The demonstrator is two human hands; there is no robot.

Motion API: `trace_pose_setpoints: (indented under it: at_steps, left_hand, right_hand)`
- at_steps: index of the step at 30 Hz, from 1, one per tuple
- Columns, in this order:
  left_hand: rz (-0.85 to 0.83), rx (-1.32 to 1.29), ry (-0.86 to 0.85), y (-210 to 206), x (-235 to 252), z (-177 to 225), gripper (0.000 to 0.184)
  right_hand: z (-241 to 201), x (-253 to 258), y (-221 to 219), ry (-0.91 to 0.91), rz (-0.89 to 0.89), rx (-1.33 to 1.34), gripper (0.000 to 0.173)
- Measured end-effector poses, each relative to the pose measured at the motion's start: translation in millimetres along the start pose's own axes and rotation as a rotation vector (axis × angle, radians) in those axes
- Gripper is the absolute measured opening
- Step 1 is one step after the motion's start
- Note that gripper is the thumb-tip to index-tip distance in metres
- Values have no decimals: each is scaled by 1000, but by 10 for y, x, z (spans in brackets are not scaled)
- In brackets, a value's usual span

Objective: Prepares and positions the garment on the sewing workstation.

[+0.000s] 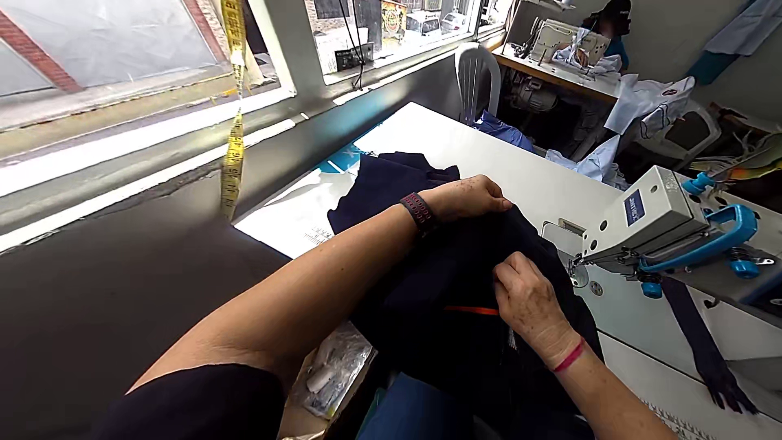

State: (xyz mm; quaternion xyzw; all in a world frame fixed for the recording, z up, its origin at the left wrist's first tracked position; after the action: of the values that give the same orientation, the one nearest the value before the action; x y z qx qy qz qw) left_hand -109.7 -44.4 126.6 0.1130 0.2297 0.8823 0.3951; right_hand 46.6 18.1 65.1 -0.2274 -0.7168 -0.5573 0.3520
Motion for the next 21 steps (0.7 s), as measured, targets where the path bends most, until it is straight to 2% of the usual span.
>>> trace_pose_setpoints:
  at_steps: [2,5,10,12,16,21]
  left_hand:
    - [22,81,6,-72,88,-242,35]
    - [8,94,-2,-117,143,-447,34]
    - [-14,45,54,-134,173,-548,25]
    - [-7,33,77,-132,185,-579,26]
    - [-15,29,81,-146,209,-631,25]
    - [71,-103,129,-80,182,-714,56]
  right_hand:
    - [160,-79,-184,15,-78,138,7]
    - [320,-56,-165,-46,-187,297,8]
    - [296,52,6,18,-320,260,37]
    - [249,87,10,45,-315,195,34]
    - [164,37,-117,206,-222,54,16]
    - [117,10,-154,318,-146,-31,17]
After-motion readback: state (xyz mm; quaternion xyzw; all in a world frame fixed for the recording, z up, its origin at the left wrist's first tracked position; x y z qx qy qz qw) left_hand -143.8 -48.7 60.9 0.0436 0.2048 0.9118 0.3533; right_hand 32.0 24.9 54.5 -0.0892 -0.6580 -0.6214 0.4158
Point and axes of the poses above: each hand's wrist, its own x-axis towards the middle knuckle, its own y-axis out of the back of the hand, z = x × y, the point moved 6 cm from there along x, towards the middle knuckle, and after that the axes turned 13 degrees about z, right-handed, at the moved point
